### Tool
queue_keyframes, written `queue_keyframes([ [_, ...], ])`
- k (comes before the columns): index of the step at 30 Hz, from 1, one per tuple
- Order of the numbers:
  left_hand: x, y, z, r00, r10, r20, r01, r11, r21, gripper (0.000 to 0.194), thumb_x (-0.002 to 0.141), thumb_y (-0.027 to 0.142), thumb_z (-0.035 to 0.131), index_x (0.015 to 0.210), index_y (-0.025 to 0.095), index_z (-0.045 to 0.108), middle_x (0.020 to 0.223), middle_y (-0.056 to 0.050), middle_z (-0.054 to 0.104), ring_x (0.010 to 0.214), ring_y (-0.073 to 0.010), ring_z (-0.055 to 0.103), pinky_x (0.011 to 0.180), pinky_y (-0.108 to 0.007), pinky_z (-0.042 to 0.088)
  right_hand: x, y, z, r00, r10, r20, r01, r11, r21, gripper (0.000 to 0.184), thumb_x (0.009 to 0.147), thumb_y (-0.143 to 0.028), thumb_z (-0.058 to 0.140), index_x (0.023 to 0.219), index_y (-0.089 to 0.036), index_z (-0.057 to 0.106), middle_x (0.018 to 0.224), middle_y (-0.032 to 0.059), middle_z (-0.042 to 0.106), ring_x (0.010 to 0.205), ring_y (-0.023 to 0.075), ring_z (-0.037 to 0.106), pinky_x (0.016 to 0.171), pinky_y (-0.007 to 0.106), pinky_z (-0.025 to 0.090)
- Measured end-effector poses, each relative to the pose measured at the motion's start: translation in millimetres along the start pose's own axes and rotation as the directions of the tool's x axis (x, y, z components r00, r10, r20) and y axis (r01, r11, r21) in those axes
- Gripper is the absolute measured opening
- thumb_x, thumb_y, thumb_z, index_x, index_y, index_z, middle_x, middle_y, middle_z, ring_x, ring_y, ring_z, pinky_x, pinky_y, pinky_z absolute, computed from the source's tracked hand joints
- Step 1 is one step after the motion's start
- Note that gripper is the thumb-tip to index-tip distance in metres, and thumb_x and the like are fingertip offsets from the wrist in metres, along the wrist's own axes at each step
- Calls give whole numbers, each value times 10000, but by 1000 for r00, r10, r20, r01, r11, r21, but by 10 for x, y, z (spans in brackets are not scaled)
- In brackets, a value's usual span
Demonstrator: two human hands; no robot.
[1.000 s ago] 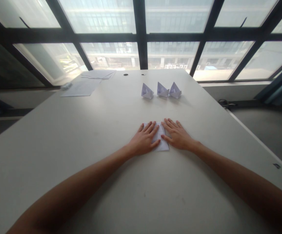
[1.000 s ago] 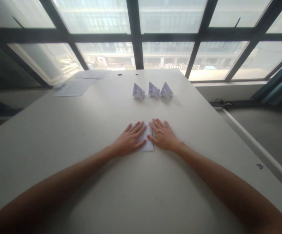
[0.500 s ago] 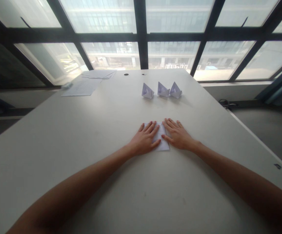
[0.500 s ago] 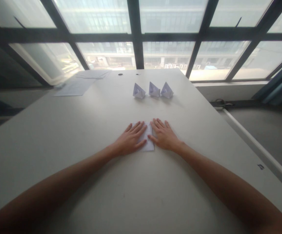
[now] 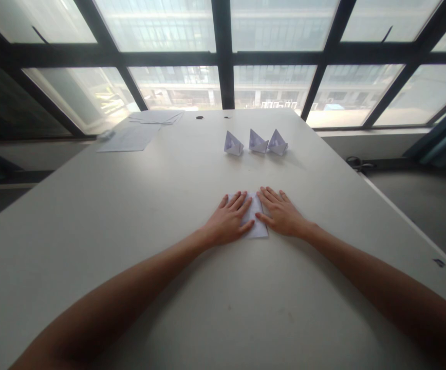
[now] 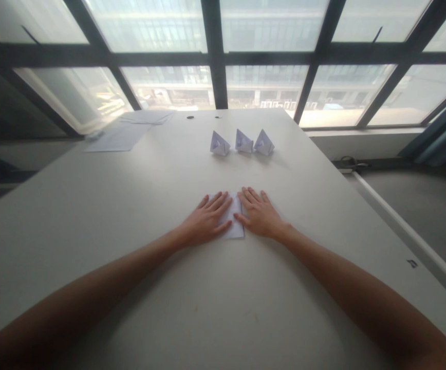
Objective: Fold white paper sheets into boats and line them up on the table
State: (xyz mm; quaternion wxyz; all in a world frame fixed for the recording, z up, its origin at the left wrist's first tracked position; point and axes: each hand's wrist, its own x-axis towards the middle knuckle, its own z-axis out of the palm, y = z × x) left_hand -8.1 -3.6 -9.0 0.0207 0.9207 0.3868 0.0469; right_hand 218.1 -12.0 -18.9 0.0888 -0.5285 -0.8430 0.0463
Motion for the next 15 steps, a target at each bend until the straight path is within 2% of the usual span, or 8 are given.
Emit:
queue_keyframes([
  [6,3,-2,7,1000,3,-2,-3,1000,-5,718,1014,587,249,1588,158,215,1655,-114,174,1543,-259,115,1236,-498,109,3,-4,-30,999,-20,27,20,1000,-3,744,992,-588,315,1585,-147,232,1658,149,167,1540,293,118,1216,581,128],
  [11,4,-6,4,1000,3,1,-3,1000,-9,758,1006,599,268,1592,125,188,1652,-125,177,1542,-269,116,1238,-500,111,-64,22,-170,976,-185,119,182,983,34,799,975,-663,298,1605,-200,130,1672,121,36,1542,317,3,1195,647,28],
  [13,5,-12,11,1000,-2,2,2,1000,-8,785,1001,603,274,1589,92,181,1649,-138,179,1543,-265,116,1241,-491,105,-105,54,-226,954,-252,159,242,967,79,826,964,-679,327,1607,-222,80,1671,116,31,1541,315,-4,1196,644,28],
  [15,6,-18,21,1000,-2,-1,2,1000,-9,796,1000,611,261,1588,82,178,1649,-142,173,1543,-260,116,1242,-485,104,-132,88,-259,928,-321,186,305,946,112,783,964,-666,365,1602,-275,133,1673,93,23,1539,315,-8,1199,635,44],
])
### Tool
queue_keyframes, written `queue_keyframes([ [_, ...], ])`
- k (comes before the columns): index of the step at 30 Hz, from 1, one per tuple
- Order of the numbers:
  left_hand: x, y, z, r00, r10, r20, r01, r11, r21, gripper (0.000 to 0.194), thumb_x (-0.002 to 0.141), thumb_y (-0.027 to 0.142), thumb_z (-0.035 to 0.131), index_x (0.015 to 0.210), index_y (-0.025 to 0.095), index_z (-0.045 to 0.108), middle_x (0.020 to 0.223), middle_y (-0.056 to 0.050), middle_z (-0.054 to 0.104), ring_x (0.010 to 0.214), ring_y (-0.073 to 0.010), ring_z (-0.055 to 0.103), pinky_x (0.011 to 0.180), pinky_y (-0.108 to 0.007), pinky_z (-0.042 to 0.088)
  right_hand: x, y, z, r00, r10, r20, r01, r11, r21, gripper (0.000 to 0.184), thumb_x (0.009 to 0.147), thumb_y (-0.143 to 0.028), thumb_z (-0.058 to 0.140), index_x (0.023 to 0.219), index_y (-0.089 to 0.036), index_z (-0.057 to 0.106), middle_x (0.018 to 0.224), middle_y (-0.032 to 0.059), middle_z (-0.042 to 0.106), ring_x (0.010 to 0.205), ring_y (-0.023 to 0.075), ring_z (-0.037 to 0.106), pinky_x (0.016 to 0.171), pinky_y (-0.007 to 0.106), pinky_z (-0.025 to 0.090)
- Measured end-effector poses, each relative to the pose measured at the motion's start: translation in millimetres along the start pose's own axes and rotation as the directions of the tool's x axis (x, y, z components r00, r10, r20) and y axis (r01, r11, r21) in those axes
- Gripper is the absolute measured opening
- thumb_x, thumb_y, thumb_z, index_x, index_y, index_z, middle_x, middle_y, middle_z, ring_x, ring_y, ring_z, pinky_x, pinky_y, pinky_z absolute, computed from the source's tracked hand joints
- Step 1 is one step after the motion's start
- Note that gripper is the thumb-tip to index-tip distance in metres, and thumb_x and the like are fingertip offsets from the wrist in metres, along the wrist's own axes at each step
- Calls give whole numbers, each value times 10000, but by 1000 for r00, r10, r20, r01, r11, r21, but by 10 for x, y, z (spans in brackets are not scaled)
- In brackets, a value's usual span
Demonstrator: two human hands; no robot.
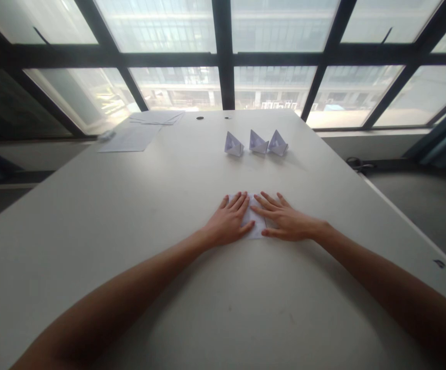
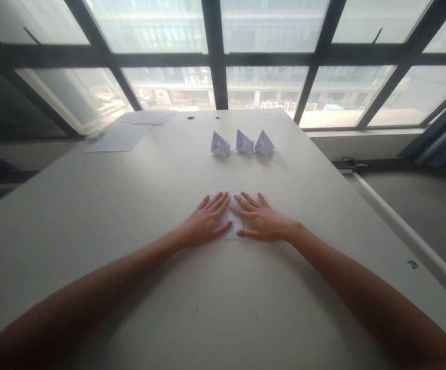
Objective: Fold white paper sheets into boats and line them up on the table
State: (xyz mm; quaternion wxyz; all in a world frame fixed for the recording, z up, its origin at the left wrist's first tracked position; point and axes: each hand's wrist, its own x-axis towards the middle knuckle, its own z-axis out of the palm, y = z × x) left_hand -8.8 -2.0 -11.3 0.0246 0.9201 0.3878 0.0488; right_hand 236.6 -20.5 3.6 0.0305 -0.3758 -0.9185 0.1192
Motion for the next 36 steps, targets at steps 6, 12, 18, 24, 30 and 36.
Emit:
queue_keyframes([
  [6,3,1,8,1000,12,-11,-12,1000,8,782,1000,609,248,1588,97,187,1648,-128,198,1542,-261,120,1242,-494,105,81,56,73,982,150,-115,-158,985,-71,613,1016,-583,289,1576,-337,246,1676,81,64,1540,315,-2,1184,659,65],
  [12,5,6,-10,1000,4,13,-5,1000,11,805,997,624,231,1586,80,178,1651,-133,181,1541,-271,121,1239,-490,100,210,93,160,907,363,-213,-387,918,-85,661,1020,-594,177,1549,-239,349,1663,151,160,1540,326,80,1172,661,154],
  [18,1,8,-14,1000,8,6,-8,1000,6,794,997,627,214,1589,100,178,1651,-131,186,1543,-268,114,1239,-476,86,178,100,174,879,371,-300,-394,919,-15,678,1031,-552,163,1547,-148,336,1647,162,220,1534,292,158,1190,602,201],
  [24,0,9,-13,1000,7,6,-7,1000,6,789,998,622,218,1590,101,173,1651,-131,183,1542,-271,116,1237,-484,86,173,85,171,880,352,-319,-361,932,32,602,1047,-463,178,1519,-162,398,1638,148,258,1527,277,194,1198,577,198],
  [30,1,7,-18,1000,6,16,-6,1000,17,783,999,620,215,1590,108,175,1654,-129,178,1543,-269,112,1237,-478,90,183,70,161,868,358,-343,-361,931,58,559,1048,-401,218,1491,-144,443,1627,145,292,1520,260,220,1211,538,197],
  [36,-4,13,-32,1000,4,19,-4,1000,18,788,1000,615,218,1590,95,173,1653,-127,175,1543,-267,112,1238,-479,87,183,68,165,872,341,-350,-339,938,69,551,1047,-403,232,1481,-147,457,1621,144,309,1518,248,229,1213,525,202],
])
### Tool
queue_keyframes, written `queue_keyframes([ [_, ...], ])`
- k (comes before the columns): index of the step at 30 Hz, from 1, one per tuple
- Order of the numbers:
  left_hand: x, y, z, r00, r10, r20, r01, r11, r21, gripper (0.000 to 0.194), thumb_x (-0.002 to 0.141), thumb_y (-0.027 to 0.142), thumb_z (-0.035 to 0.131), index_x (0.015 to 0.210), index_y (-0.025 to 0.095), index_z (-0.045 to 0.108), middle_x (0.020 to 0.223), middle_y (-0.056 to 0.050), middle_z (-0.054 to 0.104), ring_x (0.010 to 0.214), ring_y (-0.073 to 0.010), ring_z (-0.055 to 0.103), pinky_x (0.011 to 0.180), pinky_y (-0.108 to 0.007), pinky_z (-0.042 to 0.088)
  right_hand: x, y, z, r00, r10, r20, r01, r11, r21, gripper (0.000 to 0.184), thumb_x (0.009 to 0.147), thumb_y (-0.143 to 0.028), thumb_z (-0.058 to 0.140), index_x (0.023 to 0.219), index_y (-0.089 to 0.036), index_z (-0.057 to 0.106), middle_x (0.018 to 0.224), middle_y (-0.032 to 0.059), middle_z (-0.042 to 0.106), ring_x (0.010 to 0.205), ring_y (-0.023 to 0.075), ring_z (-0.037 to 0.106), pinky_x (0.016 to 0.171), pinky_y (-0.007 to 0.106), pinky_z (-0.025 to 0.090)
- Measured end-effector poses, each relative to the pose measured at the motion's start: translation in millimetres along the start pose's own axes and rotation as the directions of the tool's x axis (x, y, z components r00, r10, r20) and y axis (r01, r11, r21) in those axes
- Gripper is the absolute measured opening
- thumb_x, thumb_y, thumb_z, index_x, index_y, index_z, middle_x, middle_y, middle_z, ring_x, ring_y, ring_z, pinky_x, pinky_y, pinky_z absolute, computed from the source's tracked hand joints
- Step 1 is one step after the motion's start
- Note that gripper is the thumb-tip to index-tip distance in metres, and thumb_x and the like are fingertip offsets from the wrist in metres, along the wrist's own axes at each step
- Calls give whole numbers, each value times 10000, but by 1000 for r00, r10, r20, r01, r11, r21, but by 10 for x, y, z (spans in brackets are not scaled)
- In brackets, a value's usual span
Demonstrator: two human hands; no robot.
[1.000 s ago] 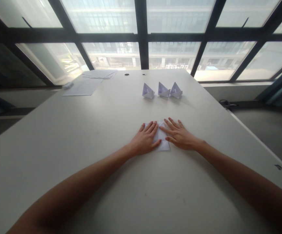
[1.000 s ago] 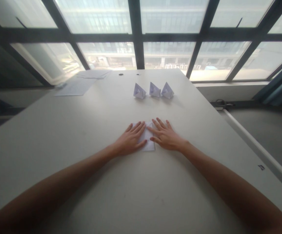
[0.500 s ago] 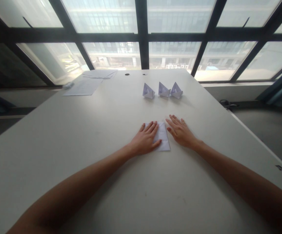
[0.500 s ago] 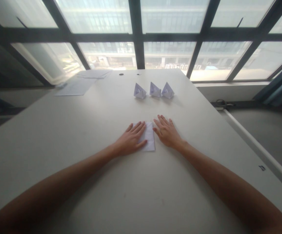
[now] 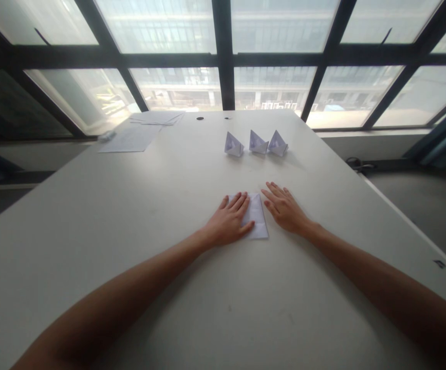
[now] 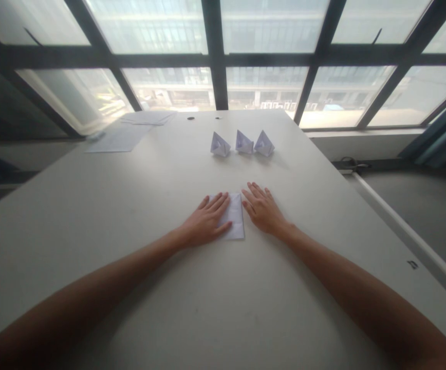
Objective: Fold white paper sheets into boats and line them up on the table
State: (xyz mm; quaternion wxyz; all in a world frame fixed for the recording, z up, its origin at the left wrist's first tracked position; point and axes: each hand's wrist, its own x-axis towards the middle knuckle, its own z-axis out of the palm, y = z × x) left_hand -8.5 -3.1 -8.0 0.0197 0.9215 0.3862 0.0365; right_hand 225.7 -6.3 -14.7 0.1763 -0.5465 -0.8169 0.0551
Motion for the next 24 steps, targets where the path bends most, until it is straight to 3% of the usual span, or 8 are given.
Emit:
queue_keyframes([
  [4,-3,1,-5,1000,1,-5,-1,1000,-6,793,999,618,216,1588,88,177,1651,-128,184,1543,-269,115,1238,-484,90,-13,-6,-21,999,-36,19,36,999,3,556,1047,-419,243,1500,-158,432,1633,144,276,1526,244,203,1215,516,202],
  [8,-5,3,3,1000,2,-14,-2,1000,-12,787,1000,615,222,1592,99,171,1650,-127,190,1543,-263,116,1239,-479,92,-24,-8,-60,970,-199,141,203,979,-18,587,1026,-494,325,1556,-242,333,1664,104,175,1541,262,119,1217,557,157],
  [10,-4,1,12,1000,5,-17,-5,1000,-14,780,1001,611,228,1594,109,166,1650,-125,191,1543,-261,116,1239,-481,92,-19,-10,-64,958,-219,186,230,972,-43,625,1013,-544,334,1568,-260,300,1665,100,167,1541,276,104,1214,583,127],
  [18,5,-7,16,1000,-1,-7,0,1000,-12,791,999,622,218,1587,95,185,1651,-131,178,1543,-266,113,1237,-483,90,33,-34,27,988,6,153,15,991,-130,707,1007,-616,208,1562,-193,319,1658,158,176,1540,305,89,1204,598,139],
  [24,7,-3,7,1000,-5,-1,5,1000,-9,779,998,615,230,1590,112,184,1652,-129,182,1543,-268,114,1236,-475,98,29,-15,65,997,42,66,-35,994,-100,737,1014,-587,205,1556,-96,299,1644,182,216,1537,285,141,1213,557,176],
])
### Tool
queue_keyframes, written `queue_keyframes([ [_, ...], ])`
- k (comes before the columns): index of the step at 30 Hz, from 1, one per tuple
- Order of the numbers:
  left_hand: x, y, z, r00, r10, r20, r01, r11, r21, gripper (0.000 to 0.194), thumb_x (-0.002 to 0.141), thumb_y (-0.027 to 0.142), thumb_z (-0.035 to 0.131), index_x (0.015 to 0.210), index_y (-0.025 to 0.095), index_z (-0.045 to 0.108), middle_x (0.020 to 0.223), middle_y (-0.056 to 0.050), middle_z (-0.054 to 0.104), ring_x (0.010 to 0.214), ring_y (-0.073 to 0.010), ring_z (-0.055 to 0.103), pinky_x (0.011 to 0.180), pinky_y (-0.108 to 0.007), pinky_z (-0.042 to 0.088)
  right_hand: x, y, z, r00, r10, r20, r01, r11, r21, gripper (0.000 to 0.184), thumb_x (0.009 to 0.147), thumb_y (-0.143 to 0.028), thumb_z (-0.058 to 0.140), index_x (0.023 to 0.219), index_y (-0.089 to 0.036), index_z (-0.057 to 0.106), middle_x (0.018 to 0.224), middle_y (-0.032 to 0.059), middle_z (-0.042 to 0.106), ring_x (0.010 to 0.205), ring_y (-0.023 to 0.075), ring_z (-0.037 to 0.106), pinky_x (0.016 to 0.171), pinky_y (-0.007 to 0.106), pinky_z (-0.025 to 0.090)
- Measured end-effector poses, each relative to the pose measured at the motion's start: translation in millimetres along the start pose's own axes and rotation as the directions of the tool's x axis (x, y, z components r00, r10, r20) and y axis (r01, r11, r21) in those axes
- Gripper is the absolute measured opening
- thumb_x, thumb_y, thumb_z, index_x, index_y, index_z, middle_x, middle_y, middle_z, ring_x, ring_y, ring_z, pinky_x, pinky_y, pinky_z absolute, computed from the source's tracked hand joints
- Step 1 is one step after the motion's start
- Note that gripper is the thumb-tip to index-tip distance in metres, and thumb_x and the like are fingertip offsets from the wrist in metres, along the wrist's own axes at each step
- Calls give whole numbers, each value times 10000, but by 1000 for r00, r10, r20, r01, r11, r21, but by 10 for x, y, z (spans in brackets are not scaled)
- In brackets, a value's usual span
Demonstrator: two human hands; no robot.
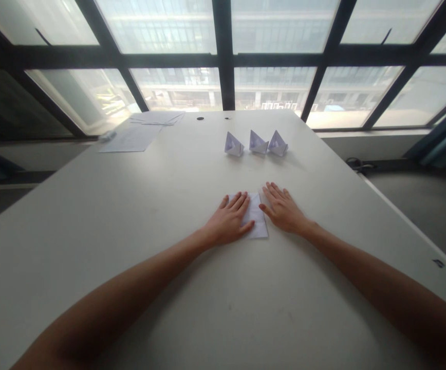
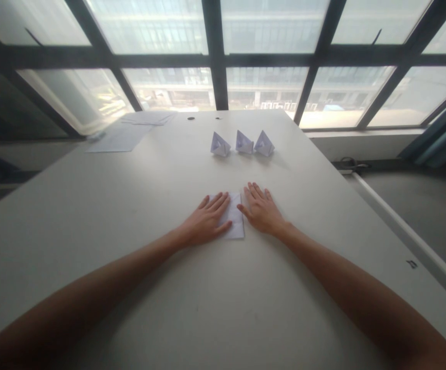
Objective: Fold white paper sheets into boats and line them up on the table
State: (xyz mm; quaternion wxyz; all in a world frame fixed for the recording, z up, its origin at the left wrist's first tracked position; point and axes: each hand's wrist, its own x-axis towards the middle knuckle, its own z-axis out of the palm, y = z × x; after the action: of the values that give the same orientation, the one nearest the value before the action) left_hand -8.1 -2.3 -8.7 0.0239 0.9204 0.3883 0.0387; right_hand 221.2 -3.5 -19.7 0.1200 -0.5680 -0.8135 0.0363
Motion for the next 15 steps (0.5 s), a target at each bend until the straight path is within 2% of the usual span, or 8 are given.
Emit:
queue_keyframes([
  [2,-3,-2,3,1000,1,-2,-1,1000,-3,778,998,615,232,1591,115,180,1651,-128,186,1543,-269,115,1237,-477,95,-10,3,-24,1000,-22,-4,22,1000,16,696,1022,-565,211,1561,-133,302,1648,168,214,1538,282,139,1207,565,187],
  [7,-7,-8,21,1000,7,-19,-7,1000,-11,779,998,618,237,1595,122,166,1652,-127,182,1543,-263,115,1236,-490,102,-33,-1,-100,978,-193,77,192,981,17,609,1026,-559,244,1556,-274,333,1674,104,141,1545,277,61,1206,587,146],
  [15,-3,1,9,1000,0,-7,0,1000,-18,789,999,621,228,1589,101,181,1649,-128,188,1543,-266,117,1238,-486,89,1,-26,-30,995,-48,90,52,998,-39,685,1009,-612,205,1574,-233,287,1665,144,154,1542,304,73,1196,622,127],
])
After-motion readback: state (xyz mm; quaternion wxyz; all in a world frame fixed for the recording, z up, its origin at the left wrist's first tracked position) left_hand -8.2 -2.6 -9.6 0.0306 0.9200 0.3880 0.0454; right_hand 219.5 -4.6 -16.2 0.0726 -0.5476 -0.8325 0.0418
